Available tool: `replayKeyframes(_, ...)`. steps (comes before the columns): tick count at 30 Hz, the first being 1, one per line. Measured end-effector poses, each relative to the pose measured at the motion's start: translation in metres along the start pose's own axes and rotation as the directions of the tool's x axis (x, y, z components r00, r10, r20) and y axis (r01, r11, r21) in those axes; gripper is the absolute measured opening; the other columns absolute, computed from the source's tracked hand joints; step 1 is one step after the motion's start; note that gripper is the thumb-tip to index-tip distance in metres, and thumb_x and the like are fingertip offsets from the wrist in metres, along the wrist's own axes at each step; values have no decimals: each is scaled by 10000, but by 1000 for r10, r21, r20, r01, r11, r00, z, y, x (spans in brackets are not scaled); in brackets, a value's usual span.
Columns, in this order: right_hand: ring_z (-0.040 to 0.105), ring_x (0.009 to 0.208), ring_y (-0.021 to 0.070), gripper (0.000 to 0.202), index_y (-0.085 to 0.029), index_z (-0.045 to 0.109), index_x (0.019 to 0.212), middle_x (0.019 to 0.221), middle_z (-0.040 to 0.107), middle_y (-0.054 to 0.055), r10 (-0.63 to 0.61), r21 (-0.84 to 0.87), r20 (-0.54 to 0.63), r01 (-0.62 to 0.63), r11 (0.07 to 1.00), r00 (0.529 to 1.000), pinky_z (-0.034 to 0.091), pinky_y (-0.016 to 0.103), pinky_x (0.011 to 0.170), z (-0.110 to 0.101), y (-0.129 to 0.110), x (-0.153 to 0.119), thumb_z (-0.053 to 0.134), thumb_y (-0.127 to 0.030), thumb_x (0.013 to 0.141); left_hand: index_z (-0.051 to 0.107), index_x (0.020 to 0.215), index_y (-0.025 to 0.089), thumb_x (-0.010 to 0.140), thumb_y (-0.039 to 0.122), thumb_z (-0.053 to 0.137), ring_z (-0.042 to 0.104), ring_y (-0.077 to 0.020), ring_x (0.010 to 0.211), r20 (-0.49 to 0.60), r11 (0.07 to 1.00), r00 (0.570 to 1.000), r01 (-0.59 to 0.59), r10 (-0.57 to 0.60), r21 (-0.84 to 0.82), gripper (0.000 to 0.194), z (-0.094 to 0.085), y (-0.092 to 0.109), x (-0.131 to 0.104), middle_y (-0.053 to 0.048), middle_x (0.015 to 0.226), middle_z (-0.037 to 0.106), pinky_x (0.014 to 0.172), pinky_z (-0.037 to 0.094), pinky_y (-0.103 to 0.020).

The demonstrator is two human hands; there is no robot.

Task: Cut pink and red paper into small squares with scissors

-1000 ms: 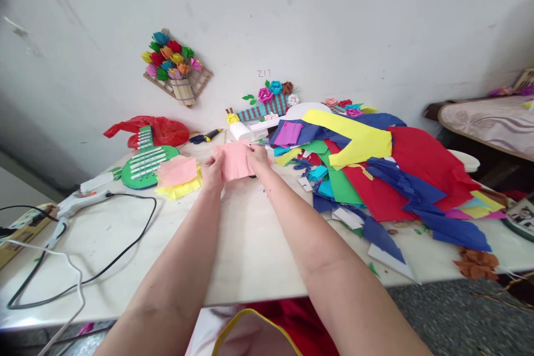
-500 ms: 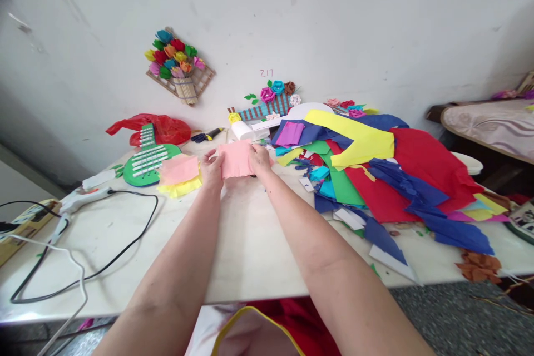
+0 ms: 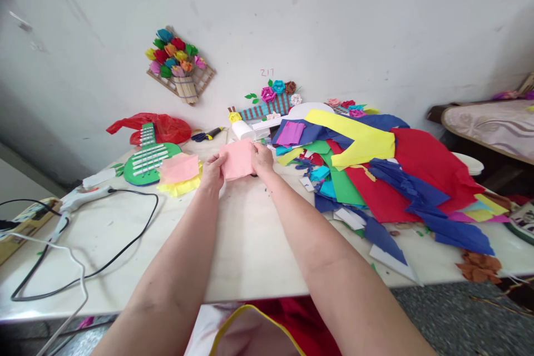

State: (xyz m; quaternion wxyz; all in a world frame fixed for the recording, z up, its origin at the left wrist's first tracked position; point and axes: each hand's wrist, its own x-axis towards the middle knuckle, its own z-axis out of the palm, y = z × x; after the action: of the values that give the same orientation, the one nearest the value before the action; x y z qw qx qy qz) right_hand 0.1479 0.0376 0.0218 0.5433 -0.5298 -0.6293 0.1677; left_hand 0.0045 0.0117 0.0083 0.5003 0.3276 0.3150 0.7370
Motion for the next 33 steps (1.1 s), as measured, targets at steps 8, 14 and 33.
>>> replayKeyframes(8, 428, 640, 158, 321, -198, 599, 650, 616, 522, 1, -45, -140, 20, 47, 989, 999, 267, 261, 593, 0, 1, -2, 466, -339, 905, 545, 637, 164, 527, 374, 830, 424, -55, 446, -111, 992, 993, -35, 48, 119, 371, 0, 1, -2, 50, 535, 519, 425, 274, -179)
replayKeyframes(14, 487, 654, 174, 308, -183, 702, 858, 686, 622, 49, -81, -310, 42, 90, 947, 996, 242, 277, 588, -1, -3, -5, 445, -331, 937, 558, 708, 190, 682, 433, 714, 422, -75, 463, -139, 906, 974, -107, 177, 409, 291, 0, -4, 3, 51, 535, 517, 449, 283, -192)
replayKeyframes(33, 496, 637, 167, 334, -189, 710, 898, 702, 645, 59, -80, -380, 23, 82, 921, 997, 223, 278, 571, -1, -11, -10, 425, -353, 957, 592, 678, 173, 769, 496, 593, 382, -90, 528, -144, 812, 951, -149, 275, 564, 336, -5, -7, 8, 39, 547, 442, 492, 279, -212)
